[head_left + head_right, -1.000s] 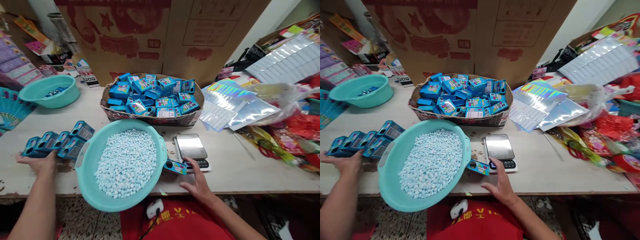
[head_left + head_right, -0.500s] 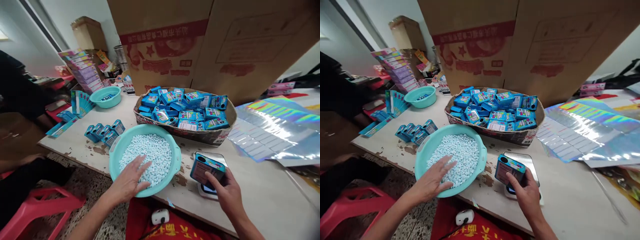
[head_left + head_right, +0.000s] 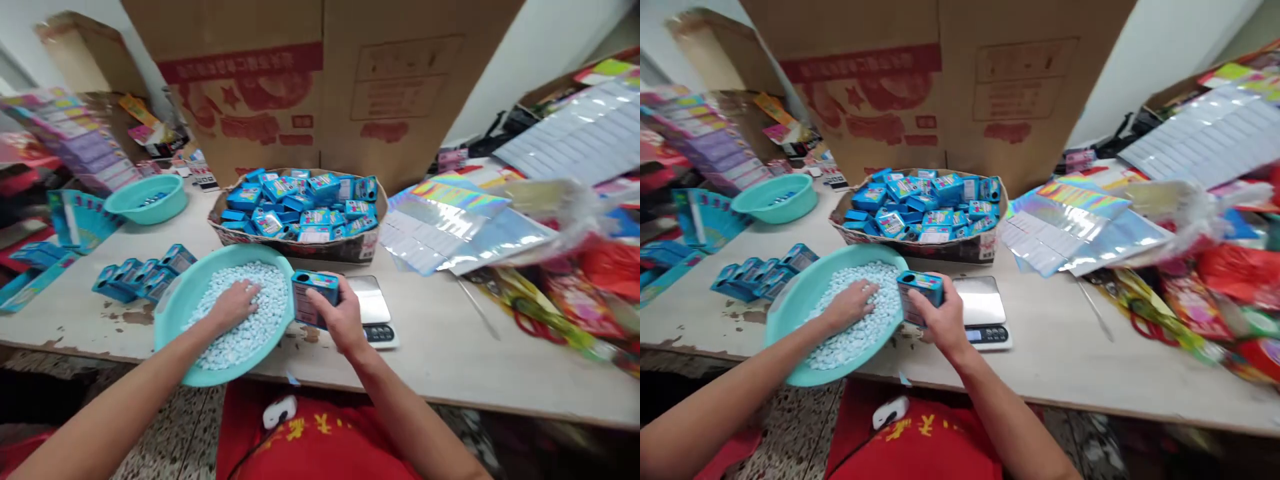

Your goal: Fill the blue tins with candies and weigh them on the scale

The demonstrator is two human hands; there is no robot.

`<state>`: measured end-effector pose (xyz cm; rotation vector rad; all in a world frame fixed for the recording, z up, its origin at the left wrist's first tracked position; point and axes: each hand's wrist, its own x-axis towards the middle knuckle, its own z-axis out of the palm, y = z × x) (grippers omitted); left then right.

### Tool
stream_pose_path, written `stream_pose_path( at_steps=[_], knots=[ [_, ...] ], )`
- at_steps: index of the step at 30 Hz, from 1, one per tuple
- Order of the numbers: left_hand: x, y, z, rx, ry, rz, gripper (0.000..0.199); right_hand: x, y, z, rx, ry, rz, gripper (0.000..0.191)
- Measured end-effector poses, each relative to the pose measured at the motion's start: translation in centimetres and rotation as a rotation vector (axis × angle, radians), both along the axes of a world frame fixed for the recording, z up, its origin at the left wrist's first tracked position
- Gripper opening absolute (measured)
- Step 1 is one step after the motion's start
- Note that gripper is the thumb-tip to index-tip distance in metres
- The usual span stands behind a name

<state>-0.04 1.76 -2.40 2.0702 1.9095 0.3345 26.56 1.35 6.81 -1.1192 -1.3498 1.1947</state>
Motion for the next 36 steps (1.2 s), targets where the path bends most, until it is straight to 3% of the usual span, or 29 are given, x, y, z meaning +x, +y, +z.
stream_pose_path(
  at_steps=[2, 4, 8, 11, 15, 18, 23, 32, 36],
  knots=[
    [0.2, 1.3, -0.4, 0.009, -0.030, 0.175, 0.035, -0.6, 0.1, 1.1, 0.050, 0.043, 0.086, 0.041],
    [0.5, 1.7, -0.3, -0.011, -0.193, 0.370, 0.026, -1.7, 0.3, 1.7, 0.141, 0.048, 0.142, 0.043],
    [0.4, 0.5, 1.8, -0.118, -0.949, 0.700, 0.027, -4.6, 1.7, 1.2, 0.338, -0.173, 0.175, 0.039],
    [0.1, -0.7, 4.5, -0.066, -1.319, 0.743, 0.032, -6.7, 3.0, 0.0, 0.385, -0.411, 0.250, 0.037],
    [0.4, -1.1, 8.0, 0.242, -1.749, 0.807, 0.027, -9.3, 3.0, -1.2, 0.396, -0.623, 0.352, 0.034],
    [0.7, -0.6, 8.8, 0.411, -1.802, 0.814, 0.026, -11.1, 2.2, -1.4, 0.398, -0.637, 0.424, 0.033],
    [0.4, -0.2, 8.2, 0.522, -1.740, 0.814, 0.034, -12.2, 1.7, -1.4, 0.408, -0.603, 0.432, 0.034],
    [1.0, 0.3, 8.6, 0.475, -1.631, 0.921, 0.036, -11.5, 2.2, -0.7, 0.375, -0.673, 0.399, 0.030],
    [1.4, 0.4, 8.8, 0.502, -1.592, 0.844, 0.035, -11.7, 2.3, -0.8, 0.395, -0.657, 0.409, 0.030]
  ],
)
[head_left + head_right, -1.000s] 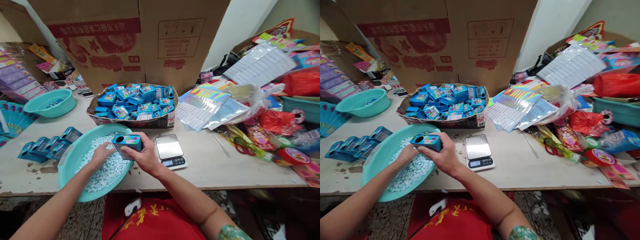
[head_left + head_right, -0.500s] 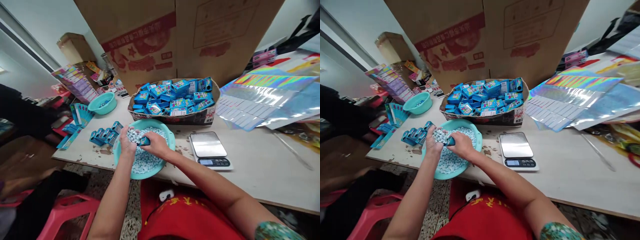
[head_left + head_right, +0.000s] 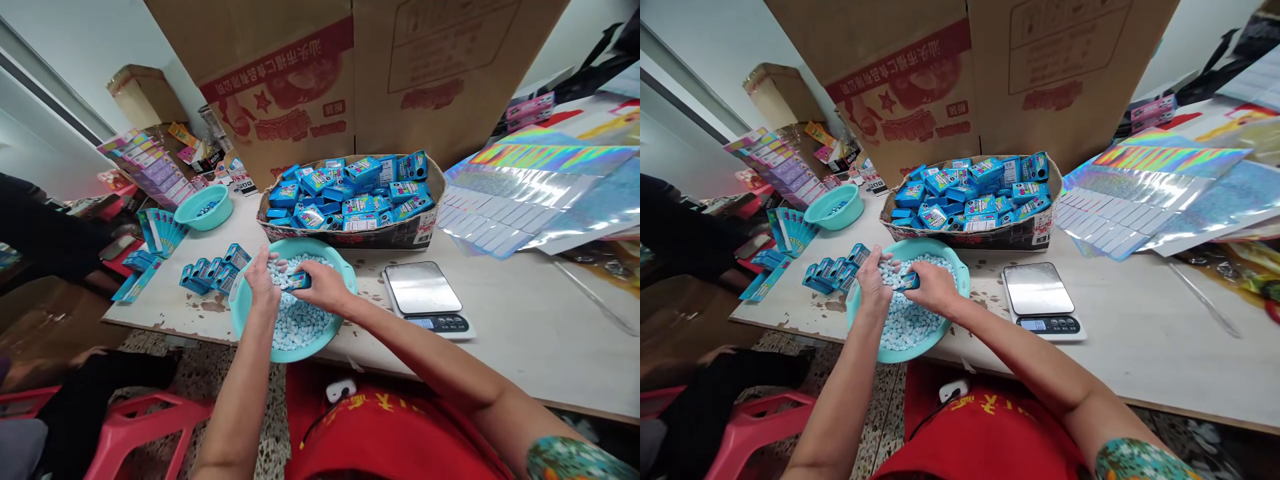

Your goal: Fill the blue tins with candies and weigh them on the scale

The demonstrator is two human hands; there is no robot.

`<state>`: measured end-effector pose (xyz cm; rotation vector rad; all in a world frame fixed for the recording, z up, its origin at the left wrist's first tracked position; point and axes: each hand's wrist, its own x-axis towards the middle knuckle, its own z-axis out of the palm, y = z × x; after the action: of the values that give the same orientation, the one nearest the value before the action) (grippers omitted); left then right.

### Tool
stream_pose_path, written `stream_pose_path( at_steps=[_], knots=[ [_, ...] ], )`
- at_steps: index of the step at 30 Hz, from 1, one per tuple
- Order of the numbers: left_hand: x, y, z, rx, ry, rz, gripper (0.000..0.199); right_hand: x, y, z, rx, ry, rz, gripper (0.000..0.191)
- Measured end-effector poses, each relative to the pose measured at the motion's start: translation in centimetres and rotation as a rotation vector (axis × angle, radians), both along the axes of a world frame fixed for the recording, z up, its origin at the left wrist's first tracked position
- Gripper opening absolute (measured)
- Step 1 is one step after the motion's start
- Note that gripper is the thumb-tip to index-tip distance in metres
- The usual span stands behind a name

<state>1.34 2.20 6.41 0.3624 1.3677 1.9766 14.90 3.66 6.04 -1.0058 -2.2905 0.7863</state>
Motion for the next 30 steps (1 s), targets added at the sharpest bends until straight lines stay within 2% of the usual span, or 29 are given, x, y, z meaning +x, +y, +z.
stream_pose_path(
  at_steps=[4, 10, 18, 22, 30],
  knots=[
    [0.1, -0.1, 0.2, 0.060, 0.049, -0.014, 0.036, -0.1, 0.0, -0.1, -0.022, 0.014, 0.001, 0.029],
    [0.3, -0.6, 0.4, 0.034, 0.034, 0.013, 0.039, -0.4, -0.2, 0.4, -0.068, 0.061, 0.005, 0.027],
    [0.6, -1.1, 0.9, 0.084, 0.033, -0.029, 0.043, -0.7, -0.7, 0.1, -0.123, 0.100, 0.027, 0.027],
    [0.8, -1.3, 0.6, 0.051, 0.017, -0.081, 0.044, -0.4, -0.8, -0.4, -0.141, 0.130, 0.037, 0.029],
    [2.2, -1.5, 0.9, 0.096, 0.083, -0.141, 0.041, 0.0, -0.7, -0.8, -0.166, 0.184, -0.004, 0.029]
  ],
)
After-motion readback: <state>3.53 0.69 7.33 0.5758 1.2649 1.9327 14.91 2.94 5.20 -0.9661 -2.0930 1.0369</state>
